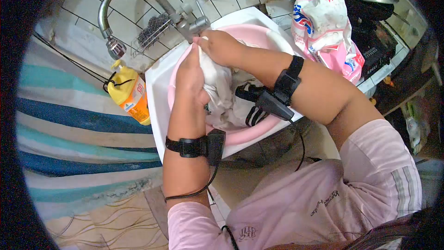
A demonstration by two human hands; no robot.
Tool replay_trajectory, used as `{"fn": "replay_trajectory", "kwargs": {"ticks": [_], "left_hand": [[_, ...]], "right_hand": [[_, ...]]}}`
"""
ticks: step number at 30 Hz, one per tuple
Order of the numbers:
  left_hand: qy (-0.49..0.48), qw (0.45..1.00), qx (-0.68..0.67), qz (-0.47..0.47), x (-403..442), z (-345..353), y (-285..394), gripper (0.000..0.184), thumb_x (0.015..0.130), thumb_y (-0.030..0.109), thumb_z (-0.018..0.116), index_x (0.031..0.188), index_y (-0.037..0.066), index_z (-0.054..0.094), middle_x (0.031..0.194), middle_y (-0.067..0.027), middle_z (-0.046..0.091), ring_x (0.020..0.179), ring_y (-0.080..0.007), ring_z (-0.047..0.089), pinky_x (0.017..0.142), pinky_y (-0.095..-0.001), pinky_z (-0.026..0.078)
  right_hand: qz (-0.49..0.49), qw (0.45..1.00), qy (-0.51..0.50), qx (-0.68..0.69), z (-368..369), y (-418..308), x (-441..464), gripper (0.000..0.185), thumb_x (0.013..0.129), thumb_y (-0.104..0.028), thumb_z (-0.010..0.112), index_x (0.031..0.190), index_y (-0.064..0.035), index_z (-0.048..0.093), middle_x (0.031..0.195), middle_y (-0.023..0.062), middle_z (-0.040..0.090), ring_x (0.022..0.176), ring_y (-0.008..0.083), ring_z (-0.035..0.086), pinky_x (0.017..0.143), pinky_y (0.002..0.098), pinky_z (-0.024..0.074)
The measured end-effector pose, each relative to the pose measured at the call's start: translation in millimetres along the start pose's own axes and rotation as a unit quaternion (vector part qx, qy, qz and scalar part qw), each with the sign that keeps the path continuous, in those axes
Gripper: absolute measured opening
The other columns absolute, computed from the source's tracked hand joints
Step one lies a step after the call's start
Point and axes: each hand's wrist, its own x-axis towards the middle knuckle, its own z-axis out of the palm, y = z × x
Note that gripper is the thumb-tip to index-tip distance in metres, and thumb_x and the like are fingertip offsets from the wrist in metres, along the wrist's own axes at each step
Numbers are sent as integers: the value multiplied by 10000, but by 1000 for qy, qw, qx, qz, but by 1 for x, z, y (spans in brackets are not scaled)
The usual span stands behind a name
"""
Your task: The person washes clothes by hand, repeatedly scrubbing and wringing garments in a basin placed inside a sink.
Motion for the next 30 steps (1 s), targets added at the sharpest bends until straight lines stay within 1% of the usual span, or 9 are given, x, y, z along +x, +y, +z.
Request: {"fn": "replay_trajectory", "kwargs": {"ticks": [4, 6, 8, 12, 21, 23, 25, 28, 30], "left_hand": [[-95, 995, 21, 23, 11, -14, -5, 329, 930, 268, 495, 1147, 21, 512, 1050, -154, 610, 908, -276, 625, 799, -418, 512], [-28, 998, 46, 28, 13, -25, -1, 327, 924, 254, 510, 1143, 12, 510, 1052, -159, 609, 915, -273, 624, 799, -417, 514], [77, 995, 49, 35, 13, -30, 3, 334, 935, 245, 486, 1126, -28, 503, 1064, -175, 603, 944, -287, 618, 821, -433, 509], [69, 996, -13, 56, 30, -60, 3, 269, 932, 182, 493, 1097, -25, 439, 1029, -192, 575, 919, -310, 617, 754, -463, 536], [166, 978, 17, 127, 13, -40, 11, 286, 936, 222, 472, 1063, -32, 501, 1035, -189, 586, 963, -316, 599, 790, -452, 522], [-2, 995, -94, -24, 9, -33, 11, 334, 936, 255, 455, 1102, -29, 514, 1064, -188, 590, 990, -300, 595, 798, -426, 523], [-30, 994, -97, -32, 11, -31, 5, 369, 950, 273, 421, 1151, -24, 505, 1095, -190, 586, 979, -284, 605, 795, -397, 527], [-48, 998, 0, 39, 13, -35, 0, 358, 966, 268, 383, 1133, -23, 508, 1074, -178, 592, 940, -278, 618, 793, -396, 527], [54, 996, 55, 54, 16, -38, 2, 338, 978, 253, 366, 1114, -21, 512, 1028, -155, 603, 895, -261, 628, 771, -387, 527]], "right_hand": [[38, 998, -19, 43, 2, 10, -1, 440, 919, -368, 430, 973, 41, 585, 966, 303, 590, 907, 456, 570, 816, 484, 451], [67, 991, -49, 105, 2, 13, 4, 350, 846, -289, 574, 1009, 21, 576, 974, 199, 618, 874, 275, 590, 732, 371, 452], [108, 981, -59, 153, 3, 11, -1, 341, 814, -250, 607, 1009, 26, 570, 1002, 188, 611, 893, 249, 580, 737, 354, 454], [132, 974, -139, 117, -4, 11, 1, 434, 736, -187, 692, 1074, 46, 553, 1040, 162, 604, 919, 195, 563, 768, 315, 455], [136, 962, -115, 209, -3, 14, 2, 365, 879, -183, 554, 1166, 41, 533, 1015, 138, 618, 884, 180, 569, 769, 307, 462], [132, 968, -94, 189, -3, 11, 3, 362, 887, -210, 553, 1154, 35, 539, 1005, 135, 620, 886, 174, 568, 768, 309, 462], [127, 974, -75, 169, -2, 6, 1, 363, 895, -237, 552, 1141, 29, 545, 994, 133, 621, 888, 169, 567, 767, 312, 462], [74, 982, 1, 172, 4, -3, -9, 377, 918, -289, 516, 1109, 34, 546, 979, 176, 621, 898, 231, 590, 769, 342, 460], [-131, 988, -66, 58, 5, -7, -14, 382, 926, -312, 481, 1075, 32, 552, 977, 234, 603, 905, 336, 592, 780, 390, 453]]}}
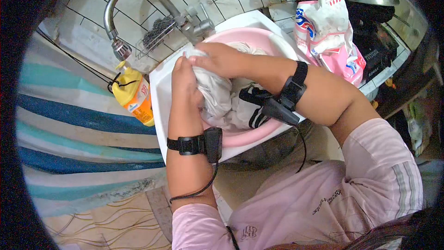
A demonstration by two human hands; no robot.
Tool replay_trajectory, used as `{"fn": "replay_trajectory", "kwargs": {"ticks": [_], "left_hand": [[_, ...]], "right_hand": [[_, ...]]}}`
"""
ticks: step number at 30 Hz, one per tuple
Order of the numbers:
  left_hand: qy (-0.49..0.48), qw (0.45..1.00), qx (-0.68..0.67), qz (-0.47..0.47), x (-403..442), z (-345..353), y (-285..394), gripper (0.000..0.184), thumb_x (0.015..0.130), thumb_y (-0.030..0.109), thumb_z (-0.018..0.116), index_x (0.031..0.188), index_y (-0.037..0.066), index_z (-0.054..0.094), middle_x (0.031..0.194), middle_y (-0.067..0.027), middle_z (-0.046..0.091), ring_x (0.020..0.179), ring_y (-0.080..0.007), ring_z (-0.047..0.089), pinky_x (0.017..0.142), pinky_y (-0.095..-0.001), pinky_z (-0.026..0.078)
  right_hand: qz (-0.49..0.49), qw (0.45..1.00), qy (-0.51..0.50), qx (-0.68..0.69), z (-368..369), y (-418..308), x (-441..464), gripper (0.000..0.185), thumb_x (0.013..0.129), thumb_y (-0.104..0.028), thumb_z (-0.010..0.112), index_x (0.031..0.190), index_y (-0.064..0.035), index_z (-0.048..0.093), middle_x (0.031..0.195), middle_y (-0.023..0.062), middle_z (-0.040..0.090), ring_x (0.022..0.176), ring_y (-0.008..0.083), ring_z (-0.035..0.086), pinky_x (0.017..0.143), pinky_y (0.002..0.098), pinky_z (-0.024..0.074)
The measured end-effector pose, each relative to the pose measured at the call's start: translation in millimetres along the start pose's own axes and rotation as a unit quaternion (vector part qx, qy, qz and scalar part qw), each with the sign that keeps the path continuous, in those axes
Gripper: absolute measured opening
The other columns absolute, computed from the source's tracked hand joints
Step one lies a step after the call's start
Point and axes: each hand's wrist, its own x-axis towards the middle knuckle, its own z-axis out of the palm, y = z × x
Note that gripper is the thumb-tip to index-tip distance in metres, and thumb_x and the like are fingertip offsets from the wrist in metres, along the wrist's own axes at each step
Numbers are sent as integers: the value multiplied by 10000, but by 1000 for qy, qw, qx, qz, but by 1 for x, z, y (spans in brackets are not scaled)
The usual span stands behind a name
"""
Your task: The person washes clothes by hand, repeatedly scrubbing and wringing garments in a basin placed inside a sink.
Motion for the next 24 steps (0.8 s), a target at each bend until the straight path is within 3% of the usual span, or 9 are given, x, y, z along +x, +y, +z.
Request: {"fn": "replay_trajectory", "kwargs": {"ticks": [5, 7, 9, 11, 13, 17, 18, 20, 24], "left_hand": [[-47, 997, -47, 38, -6, 16, -4, 331, 971, 263, 385, 1091, -12, 524, 966, -115, 611, 856, -213, 617, 761, -352, 509], [-58, 993, 102, 32, -6, 18, -5, 367, 962, 286, 385, 1136, -10, 513, 1087, -151, 597, 957, -256, 606, 829, -383, 496], [-36, 996, 78, 24, -4, 11, -4, 354, 953, 289, 425, 1104, -12, 535, 991, -105, 613, 900, -200, 599, 789, -337, 483], [18, 999, -30, -25, 7, 0, -8, 384, 956, 313, 421, 1086, -24, 551, 978, -107, 612, 897, -195, 587, 764, -328, 474], [30, 1000, -6, -3, 10, -2, -12, 411, 961, 349, 397, 1107, -9, 537, 1014, -118, 612, 916, -223, 597, 787, -348, 482], [-20, 996, 74, 52, -2, 18, -14, 438, 976, 381, 344, 1134, 13, 521, 1056, -124, 609, 934, -246, 604, 808, -359, 487], [-14, 987, 143, 72, 0, 19, -17, 444, 978, 391, 333, 1135, 21, 523, 1063, -125, 608, 941, -239, 602, 810, -357, 487], [-20, 993, 95, 66, 3, 16, -19, 453, 976, 401, 333, 1134, 22, 523, 1063, -129, 608, 943, -242, 602, 814, -362, 487], [19, 1000, -21, 2, 4, 11, -12, 465, 976, 386, 336, 1151, -4, 516, 1075, -141, 597, 935, -236, 596, 813, -352, 479]], "right_hand": [[70, 995, -11, -73, -9, 12, 7, 313, 921, -268, 437, 948, 14, 569, 926, 255, 593, 878, 407, 561, 779, 437, 438], [164, 983, -11, -78, -15, 3, 5, 289, 915, -241, 427, 920, 12, 567, 907, 254, 594, 861, 407, 564, 764, 439, 438], [116, 989, 5, -93, -3, 21, 6, 270, 907, -231, 443, 911, 12, 561, 883, 243, 595, 821, 404, 566, 740, 430, 443], [-35, 998, 3, -45, 1, 0, 0, 256, 905, -216, 452, 888, 19, 552, 871, 232, 594, 795, 393, 564, 718, 418, 447], [-18, 999, -31, -13, 0, -17, -4, 244, 905, -198, 457, 861, 25, 543, 869, 229, 586, 789, 373, 563, 714, 408, 443], [-35, 989, 88, -115, -2, 17, 6, 266, 920, -197, 425, 961, 13, 584, 933, 219, 611, 856, 366, 582, 760, 393, 458], [10, 990, 82, -118, -6, 12, 7, 278, 924, -202, 418, 985, 11, 586, 945, 220, 614, 872, 360, 586, 770, 389, 461], [114, 988, 77, -64, -7, 1, 3, 282, 929, -215, 426, 984, 13, 583, 908, 223, 612, 841, 336, 595, 758, 384, 461], [-31, 998, 52, -1, -1, -27, -4, 270, 928, -236, 456, 866, 10, 547, 781, 225, 562, 717, 309, 564, 677, 406, 437]]}}
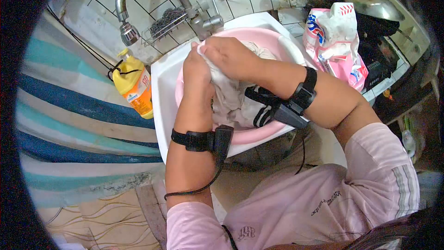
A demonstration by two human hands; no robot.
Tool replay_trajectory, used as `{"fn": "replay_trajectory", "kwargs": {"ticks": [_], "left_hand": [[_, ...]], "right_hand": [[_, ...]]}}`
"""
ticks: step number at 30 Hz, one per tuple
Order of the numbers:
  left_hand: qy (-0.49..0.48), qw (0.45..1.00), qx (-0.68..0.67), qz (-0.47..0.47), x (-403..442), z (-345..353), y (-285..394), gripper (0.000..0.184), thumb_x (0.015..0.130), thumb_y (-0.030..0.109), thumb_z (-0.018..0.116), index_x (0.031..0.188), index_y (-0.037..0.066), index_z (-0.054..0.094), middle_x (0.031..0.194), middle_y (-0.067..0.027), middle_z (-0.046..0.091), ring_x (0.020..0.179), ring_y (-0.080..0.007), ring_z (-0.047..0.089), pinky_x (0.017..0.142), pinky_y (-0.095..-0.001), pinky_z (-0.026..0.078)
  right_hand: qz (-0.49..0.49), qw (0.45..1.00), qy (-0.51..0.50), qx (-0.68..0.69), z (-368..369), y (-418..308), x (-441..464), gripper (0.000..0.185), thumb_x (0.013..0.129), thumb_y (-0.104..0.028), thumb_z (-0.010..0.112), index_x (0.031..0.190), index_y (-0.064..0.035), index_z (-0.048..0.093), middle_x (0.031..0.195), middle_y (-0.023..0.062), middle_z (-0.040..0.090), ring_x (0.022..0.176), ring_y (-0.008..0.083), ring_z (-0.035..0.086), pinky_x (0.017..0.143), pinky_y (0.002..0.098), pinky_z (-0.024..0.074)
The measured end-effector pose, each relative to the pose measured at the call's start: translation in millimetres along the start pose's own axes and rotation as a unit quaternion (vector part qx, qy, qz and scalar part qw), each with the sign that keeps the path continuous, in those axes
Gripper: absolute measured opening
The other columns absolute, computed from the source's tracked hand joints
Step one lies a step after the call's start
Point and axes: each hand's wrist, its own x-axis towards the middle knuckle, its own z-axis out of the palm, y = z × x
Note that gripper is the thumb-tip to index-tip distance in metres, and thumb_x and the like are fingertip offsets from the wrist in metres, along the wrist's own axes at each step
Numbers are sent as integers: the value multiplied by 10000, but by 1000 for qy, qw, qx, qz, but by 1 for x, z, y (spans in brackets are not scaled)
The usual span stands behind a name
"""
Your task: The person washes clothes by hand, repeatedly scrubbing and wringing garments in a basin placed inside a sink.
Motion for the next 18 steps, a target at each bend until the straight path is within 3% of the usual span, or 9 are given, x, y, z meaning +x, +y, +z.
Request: {"fn": "replay_trajectory", "kwargs": {"ticks": [3, 5, 6, 7, 10, 12, 16, 18], "left_hand": [[0, 1000, 13, 2, -4, 4, 0, 469, 979, 361, 338, 1169, -32, 509, 1087, -150, 587, 926, -227, 590, 808, -338, 472], [-27, 997, 55, 37, -1, 4, -8, 472, 980, 345, 340, 1181, -50, 504, 1094, -156, 580, 919, -220, 585, 805, -328, 467], [-20, 992, 91, 82, 0, 4, -10, 393, 949, 366, 424, 1101, 20, 532, 1017, -122, 620, 891, -242, 620, 776, -365, 503], [-24, 992, 93, 83, 3, 3, -10, 393, 949, 366, 424, 1101, 20, 532, 1017, -122, 620, 891, -242, 620, 776, -365, 503], [-46, 994, 80, 58, -2, 5, -2, 457, 983, 345, 334, 1159, -33, 520, 1039, -123, 601, 898, -215, 590, 787, -330, 475], [38, 999, 7, -23, -18, 12, 13, 443, 986, 343, 331, 1160, -24, 510, 1034, -123, 607, 886, -222, 601, 790, -355, 488], [45, 998, -9, -47, -20, 13, 15, 430, 987, 345, 332, 1151, -13, 505, 1045, -132, 603, 902, -235, 607, 804, -380, 496], [-37, 999, -35, 11, -15, 16, 6, 393, 960, 365, 410, 1101, 19, 531, 1053, -137, 609, 907, -277, 620, 770, -415, 512]], "right_hand": [[17, 997, -5, -80, 2, 16, 5, 297, 934, -257, 449, 838, 10, 538, 770, 229, 552, 713, 326, 559, 666, 414, 431], [4, 996, 48, -74, 2, 29, 5, 305, 938, -266, 439, 854, 9, 541, 776, 238, 557, 720, 356, 555, 665, 420, 429], [95, 992, 22, -81, -2, 25, 7, 306, 939, -265, 434, 857, 10, 542, 785, 246, 557, 726, 369, 552, 668, 425, 428], [184, 979, -3, -87, -5, 23, 7, 308, 939, -264, 429, 860, 10, 542, 794, 254, 558, 732, 382, 549, 670, 430, 428], [96, 992, 30, -72, 1, 23, 4, 301, 927, -263, 444, 856, 13, 541, 791, 259, 559, 739, 395, 549, 673, 439, 425], [28, 998, -23, -47, -1, 3, -1, 279, 905, -249, 461, 853, 13, 542, 810, 263, 563, 759, 404, 547, 677, 435, 425], [59, 997, -39, -23, -3, 0, 1, 284, 904, -244, 444, 867, 14, 558, 847, 265, 574, 785, 410, 555, 698, 443, 433], [11, 976, -32, -213, -5, 29, 11, 293, 840, -218, 468, 832, 33, 619, 852, 250, 623, 796, 398, 624, 714, 466, 498]]}}
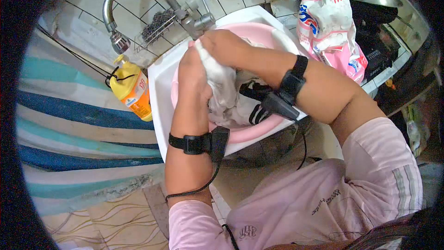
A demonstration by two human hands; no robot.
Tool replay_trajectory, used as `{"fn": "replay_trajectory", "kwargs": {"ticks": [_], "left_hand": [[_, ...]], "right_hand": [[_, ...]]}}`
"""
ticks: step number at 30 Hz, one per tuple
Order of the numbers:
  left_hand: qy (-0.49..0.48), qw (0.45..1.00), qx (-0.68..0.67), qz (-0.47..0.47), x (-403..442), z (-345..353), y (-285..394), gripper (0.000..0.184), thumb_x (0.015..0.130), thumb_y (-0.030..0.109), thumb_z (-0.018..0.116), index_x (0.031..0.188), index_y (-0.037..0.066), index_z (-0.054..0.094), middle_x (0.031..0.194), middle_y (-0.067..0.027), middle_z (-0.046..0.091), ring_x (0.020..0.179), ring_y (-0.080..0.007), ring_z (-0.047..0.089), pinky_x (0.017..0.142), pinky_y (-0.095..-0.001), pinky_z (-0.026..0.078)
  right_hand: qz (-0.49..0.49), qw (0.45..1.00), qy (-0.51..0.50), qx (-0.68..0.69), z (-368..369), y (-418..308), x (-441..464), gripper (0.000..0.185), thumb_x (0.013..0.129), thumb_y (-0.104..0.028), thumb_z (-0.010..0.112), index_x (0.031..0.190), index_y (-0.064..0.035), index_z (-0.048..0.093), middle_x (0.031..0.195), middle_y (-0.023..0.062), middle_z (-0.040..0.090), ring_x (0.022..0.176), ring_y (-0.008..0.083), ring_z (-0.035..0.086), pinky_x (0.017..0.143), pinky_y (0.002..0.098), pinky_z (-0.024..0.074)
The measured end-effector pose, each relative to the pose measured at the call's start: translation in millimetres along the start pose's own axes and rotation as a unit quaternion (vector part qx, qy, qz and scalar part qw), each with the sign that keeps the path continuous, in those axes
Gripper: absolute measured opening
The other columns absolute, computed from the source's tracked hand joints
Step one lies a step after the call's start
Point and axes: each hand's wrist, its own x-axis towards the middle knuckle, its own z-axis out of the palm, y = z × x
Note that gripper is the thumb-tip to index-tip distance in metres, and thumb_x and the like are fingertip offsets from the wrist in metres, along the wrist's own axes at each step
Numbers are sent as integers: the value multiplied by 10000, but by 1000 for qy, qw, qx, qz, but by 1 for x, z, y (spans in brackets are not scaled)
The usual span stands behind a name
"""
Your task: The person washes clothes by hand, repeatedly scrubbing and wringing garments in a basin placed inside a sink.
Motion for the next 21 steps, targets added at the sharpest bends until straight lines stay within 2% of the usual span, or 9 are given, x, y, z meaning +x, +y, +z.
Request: {"fn": "replay_trajectory", "kwargs": {"ticks": [1, 3, 4, 7, 11, 12, 14, 18, 21], "left_hand": [[-4, 1000, 3, 0, 0, 2, 0, 393, 960, 365, 410, 1101, 19, 531, 1053, -137, 609, 907, -277, 620, 770, -415, 512], [-13, 999, 46, 14, -2, 5, -1, 403, 963, 373, 398, 1102, 18, 530, 1043, -143, 611, 895, -279, 623, 762, -411, 515], [-15, 1000, -4, -5, 0, 4, -1, 399, 987, 346, 333, 1099, 11, 518, 1003, -127, 602, 892, -245, 607, 782, -381, 507], [37, 998, -3, -51, 3, -5, 5, 406, 985, 358, 337, 1110, 13, 511, 1021, -135, 596, 902, -254, 604, 784, -386, 507], [8, 999, -6, -52, 3, -9, 2, 425, 988, 349, 330, 1145, -10, 495, 1050, -141, 585, 929, -248, 598, 790, -376, 503], [10, 999, -11, -52, 7, -11, -3, 425, 988, 349, 330, 1145, -10, 495, 1050, -141, 585, 929, -248, 598, 790, -376, 503], [-17, 1000, 20, 9, 17, -17, -14, 385, 964, 355, 386, 1096, 16, 513, 1040, -140, 611, 915, -282, 617, 776, -418, 513], [-2, 1000, 9, -28, 16, -18, -7, 396, 971, 360, 371, 1117, 14, 497, 1053, -133, 606, 933, -278, 611, 805, -425, 503], [48, 998, 6, -50, 16, -25, -1, 416, 985, 331, 336, 1206, 6, 471, 1077, -139, 586, 915, -251, 605, 791, -374, 500]], "right_hand": [[2, 1000, 5, -1, 0, 3, -1, 293, 840, -218, 468, 832, 33, 619, 852, 250, 623, 796, 398, 624, 714, 466, 498], [74, 997, -9, 15, -1, 6, -3, 271, 810, -201, 496, 812, 36, 629, 863, 247, 629, 796, 395, 628, 717, 471, 501], [91, 991, 24, 99, 1, 1, -5, 362, 926, -303, 397, 876, 13, 564, 846, 260, 583, 790, 439, 549, 738, 460, 434], [42, 988, -14, 146, -14, -31, -11, 384, 936, -321, 395, 843, 21, 544, 828, 258, 572, 780, 440, 540, 719, 458, 428], [3, 992, 7, 129, -9, -24, -7, 381, 937, -325, 398, 835, 15, 539, 827, 260, 567, 779, 437, 536, 704, 455, 426], [2, 992, 2, 128, -5, -13, -5, 381, 937, -325, 398, 835, 15, 539, 827, 260, 567, 779, 437, 536, 704, 455, 426], [88, 990, -4, 105, 2, 7, -1, 352, 926, -308, 410, 836, 7, 540, 814, 260, 567, 766, 434, 539, 702, 455, 426], [65, 996, 17, 67, 1, -11, -10, 323, 917, -282, 418, 845, 3, 552, 814, 260, 572, 775, 427, 549, 708, 456, 432], [49, 987, -19, 153, -16, -38, -13, 318, 915, -271, 417, 870, 4, 571, 846, 259, 585, 801, 419, 563, 729, 457, 443]]}}
